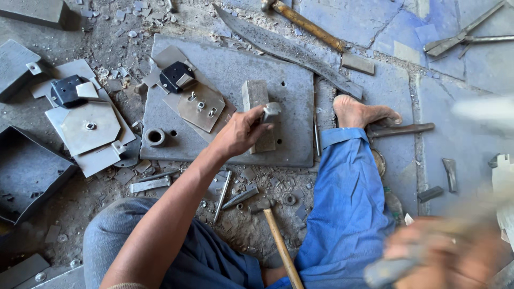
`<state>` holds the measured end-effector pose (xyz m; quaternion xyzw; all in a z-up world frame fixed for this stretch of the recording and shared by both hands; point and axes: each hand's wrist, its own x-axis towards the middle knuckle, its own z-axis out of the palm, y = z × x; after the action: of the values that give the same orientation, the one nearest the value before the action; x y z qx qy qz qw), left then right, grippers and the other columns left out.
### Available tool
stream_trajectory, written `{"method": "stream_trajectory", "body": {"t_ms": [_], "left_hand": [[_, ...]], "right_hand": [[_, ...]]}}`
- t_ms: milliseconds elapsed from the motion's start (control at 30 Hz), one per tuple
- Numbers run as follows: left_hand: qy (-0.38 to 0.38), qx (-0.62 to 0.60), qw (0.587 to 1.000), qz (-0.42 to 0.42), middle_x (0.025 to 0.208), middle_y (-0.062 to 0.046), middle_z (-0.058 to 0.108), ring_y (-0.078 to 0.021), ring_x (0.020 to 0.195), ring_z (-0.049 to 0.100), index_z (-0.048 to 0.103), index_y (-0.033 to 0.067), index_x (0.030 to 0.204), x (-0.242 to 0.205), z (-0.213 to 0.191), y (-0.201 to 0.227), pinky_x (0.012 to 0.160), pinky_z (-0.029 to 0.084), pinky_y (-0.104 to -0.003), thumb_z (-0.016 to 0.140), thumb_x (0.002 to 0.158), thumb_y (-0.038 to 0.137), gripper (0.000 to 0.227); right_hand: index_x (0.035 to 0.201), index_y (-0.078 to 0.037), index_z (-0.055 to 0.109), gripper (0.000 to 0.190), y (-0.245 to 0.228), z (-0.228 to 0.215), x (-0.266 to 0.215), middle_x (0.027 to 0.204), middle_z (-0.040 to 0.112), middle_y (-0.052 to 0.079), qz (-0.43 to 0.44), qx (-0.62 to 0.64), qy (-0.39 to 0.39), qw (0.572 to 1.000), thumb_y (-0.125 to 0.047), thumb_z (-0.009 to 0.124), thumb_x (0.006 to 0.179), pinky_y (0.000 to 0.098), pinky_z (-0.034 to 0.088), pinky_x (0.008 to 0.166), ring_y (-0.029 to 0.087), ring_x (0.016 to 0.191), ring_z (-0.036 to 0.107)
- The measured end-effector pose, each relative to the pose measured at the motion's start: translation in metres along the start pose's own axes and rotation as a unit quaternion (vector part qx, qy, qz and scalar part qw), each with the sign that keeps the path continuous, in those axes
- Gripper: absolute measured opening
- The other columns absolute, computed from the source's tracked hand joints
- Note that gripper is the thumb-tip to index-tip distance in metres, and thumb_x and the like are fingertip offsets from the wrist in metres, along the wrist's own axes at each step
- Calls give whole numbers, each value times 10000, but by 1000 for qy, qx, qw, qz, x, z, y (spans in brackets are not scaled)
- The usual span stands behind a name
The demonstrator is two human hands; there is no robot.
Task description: The person sits on the floor and assembles metal lock mechanisms using a hammer and a metal block. They repeatedly hammer small metal pins into the lock body, inspect the fit, and adjust the components.
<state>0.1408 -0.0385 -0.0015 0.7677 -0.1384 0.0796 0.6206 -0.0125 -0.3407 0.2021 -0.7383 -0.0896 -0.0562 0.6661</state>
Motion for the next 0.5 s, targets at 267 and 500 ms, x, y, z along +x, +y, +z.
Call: {"method": "stream_trajectory", "body": {"t_ms": [267,500], "left_hand": [[1,0,999,38,855,-146,748,-254,699,741,584,105,1257,-4,6,1,624,559,-439,662,1004,154,270],[7,5,1000,-24,831,-141,748,-268,702,724,569,125,1310,-3,-1,-3,639,560,-423,675,1006,198,331]], "right_hand": [[1635,-167,281,782,38,5,56,856,642,12,92,-82,-148,981,-135,607,925,262,509,510,88,588,534],[1646,-201,289,746,36,55,37,747,519,6,297,-156,-134,933,-146,583,963,245,463,452,68,563,495]]}}
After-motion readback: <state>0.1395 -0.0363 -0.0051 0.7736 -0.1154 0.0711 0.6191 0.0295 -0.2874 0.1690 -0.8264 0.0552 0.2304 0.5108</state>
